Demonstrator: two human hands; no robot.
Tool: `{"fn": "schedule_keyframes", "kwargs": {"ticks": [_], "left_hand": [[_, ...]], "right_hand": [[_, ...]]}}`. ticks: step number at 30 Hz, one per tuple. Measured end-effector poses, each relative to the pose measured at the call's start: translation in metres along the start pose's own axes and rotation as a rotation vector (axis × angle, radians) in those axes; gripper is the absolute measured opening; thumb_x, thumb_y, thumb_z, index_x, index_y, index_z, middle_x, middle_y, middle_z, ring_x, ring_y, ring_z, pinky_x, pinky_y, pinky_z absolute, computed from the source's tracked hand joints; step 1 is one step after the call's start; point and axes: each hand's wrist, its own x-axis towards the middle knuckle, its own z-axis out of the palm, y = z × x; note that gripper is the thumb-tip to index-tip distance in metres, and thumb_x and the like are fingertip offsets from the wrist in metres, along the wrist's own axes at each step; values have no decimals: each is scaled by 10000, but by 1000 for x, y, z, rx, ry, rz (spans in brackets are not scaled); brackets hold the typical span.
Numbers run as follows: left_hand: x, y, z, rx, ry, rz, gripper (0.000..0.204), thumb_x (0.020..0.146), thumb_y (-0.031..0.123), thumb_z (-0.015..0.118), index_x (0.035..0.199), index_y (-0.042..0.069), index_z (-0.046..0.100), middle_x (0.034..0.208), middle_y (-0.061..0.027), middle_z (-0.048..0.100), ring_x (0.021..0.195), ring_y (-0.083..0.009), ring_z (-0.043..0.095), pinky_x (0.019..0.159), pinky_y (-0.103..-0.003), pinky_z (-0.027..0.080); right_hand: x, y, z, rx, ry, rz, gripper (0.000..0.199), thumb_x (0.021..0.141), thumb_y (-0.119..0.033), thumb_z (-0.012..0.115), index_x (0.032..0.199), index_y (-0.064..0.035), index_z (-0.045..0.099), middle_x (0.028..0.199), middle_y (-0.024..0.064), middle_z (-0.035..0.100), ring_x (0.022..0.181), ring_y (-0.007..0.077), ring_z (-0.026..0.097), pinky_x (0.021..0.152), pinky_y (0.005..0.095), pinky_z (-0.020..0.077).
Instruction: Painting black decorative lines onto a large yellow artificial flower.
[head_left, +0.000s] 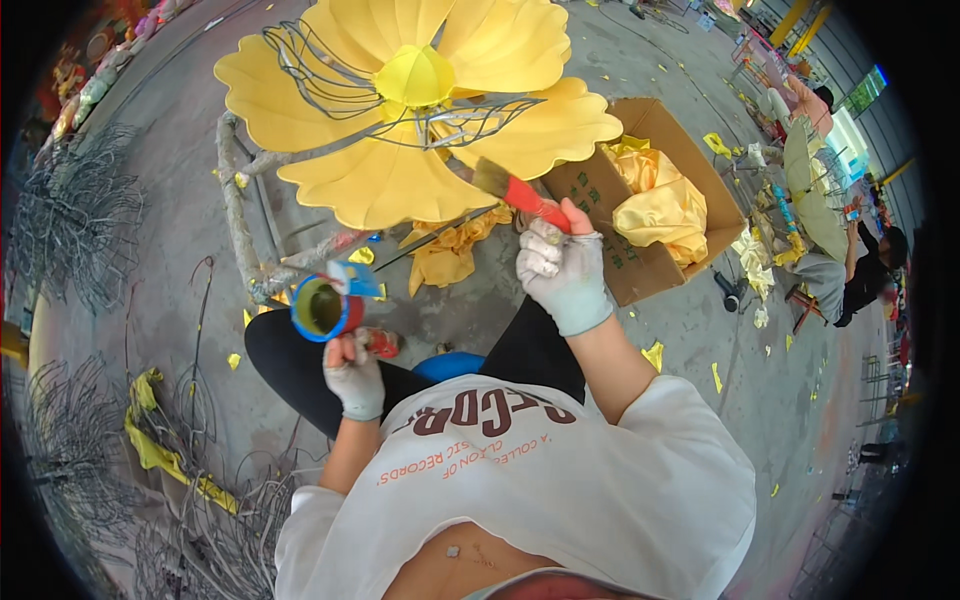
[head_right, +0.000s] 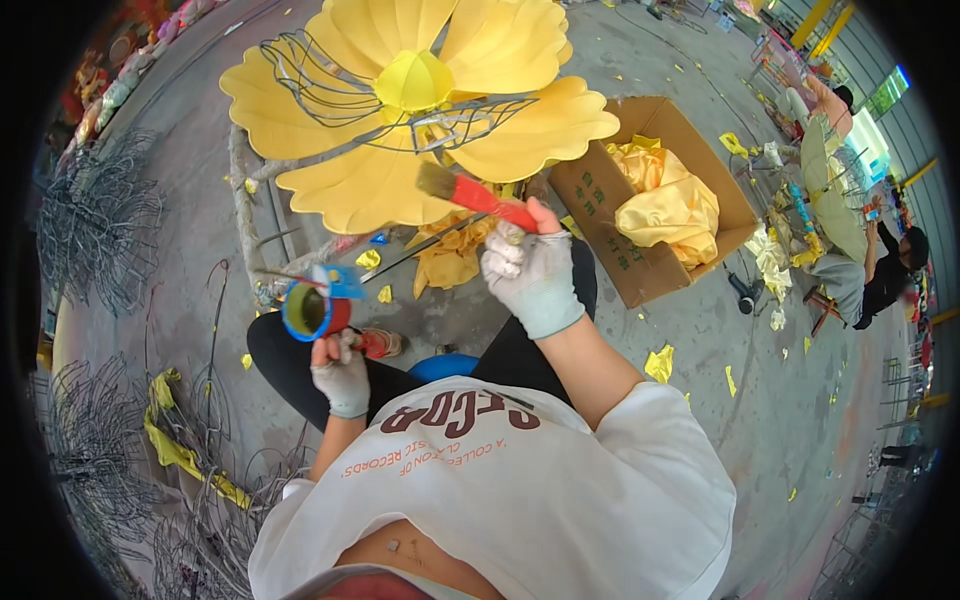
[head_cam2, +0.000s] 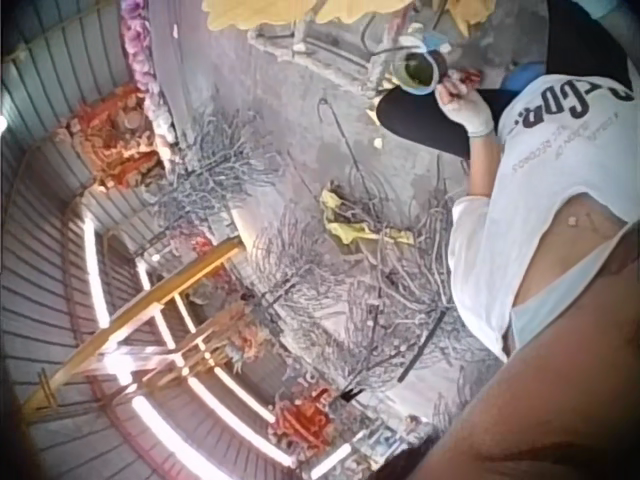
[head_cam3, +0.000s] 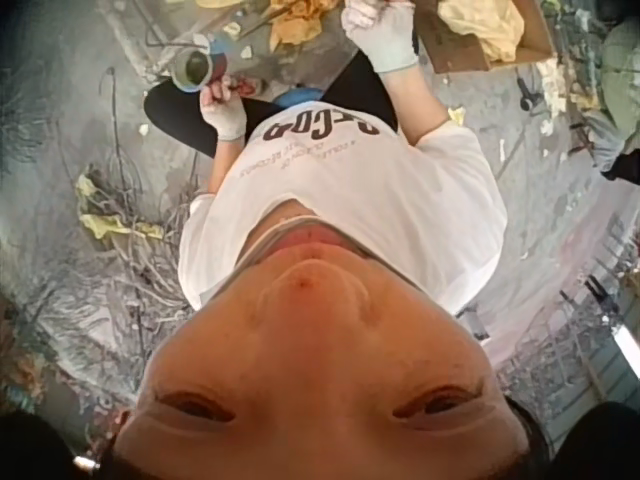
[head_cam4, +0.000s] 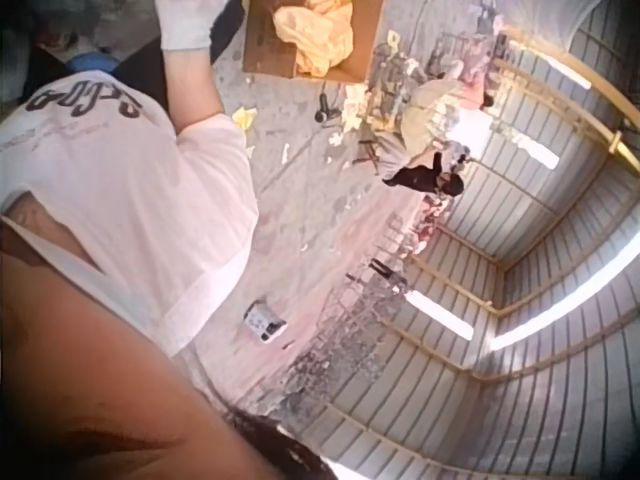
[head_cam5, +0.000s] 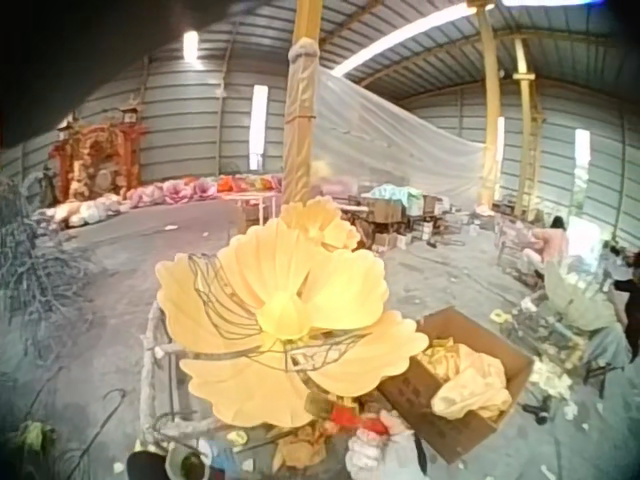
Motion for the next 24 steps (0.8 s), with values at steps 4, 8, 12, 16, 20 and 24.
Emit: {"fn": "schedule_keyframes", "kwargs": {"ticks": [4,8,12,16,20,24], "left_hand": [[24,54,22,45,-15,117,321,966,236,432,653,170,404,588,17,397,803,-163,501,786,-300,380],[71,89,23,152,-32,249,320,952,235,451,644,166,394,586,20,385,824,-162,501,798,-289,380],[133,93,-13,275,-19,418,302,900,238,494,627,154,397,598,18,378,835,-168,502,827,-280,370],[174,77,-30,244,77,501,284,876,229,501,622,149,401,614,14,392,822,-171,494,790,-288,392],[208,70,-42,221,180,548,271,863,216,499,619,144,404,631,11,411,789,-171,486,735,-296,416],[215,68,-46,242,275,540,266,858,206,494,616,140,405,646,8,429,742,-169,477,672,-303,433]], "right_hand": [[18,-102,-24,-181,88,-331,256,891,-251,508,766,-33,556,607,28,472,430,110,332,371,249,254],[57,-197,-8,-319,236,-539,208,856,-238,529,753,-58,552,577,8,446,426,102,321,373,245,251],[117,-257,1,-517,310,-680,182,838,-230,530,742,-75,537,568,-2,442,417,101,312,370,239,246],[153,-282,-30,-462,404,-610,176,833,-232,527,738,-84,535,571,-5,445,412,99,315,366,234,239],[179,-296,-48,-458,474,-619,166,831,-242,526,750,-98,542,554,-8,438,404,101,315,363,236,236],[185,-305,-60,-506,552,-695,159,831,-252,525,765,-111,550,530,-8,431,396,105,317,360,242,237]]}}
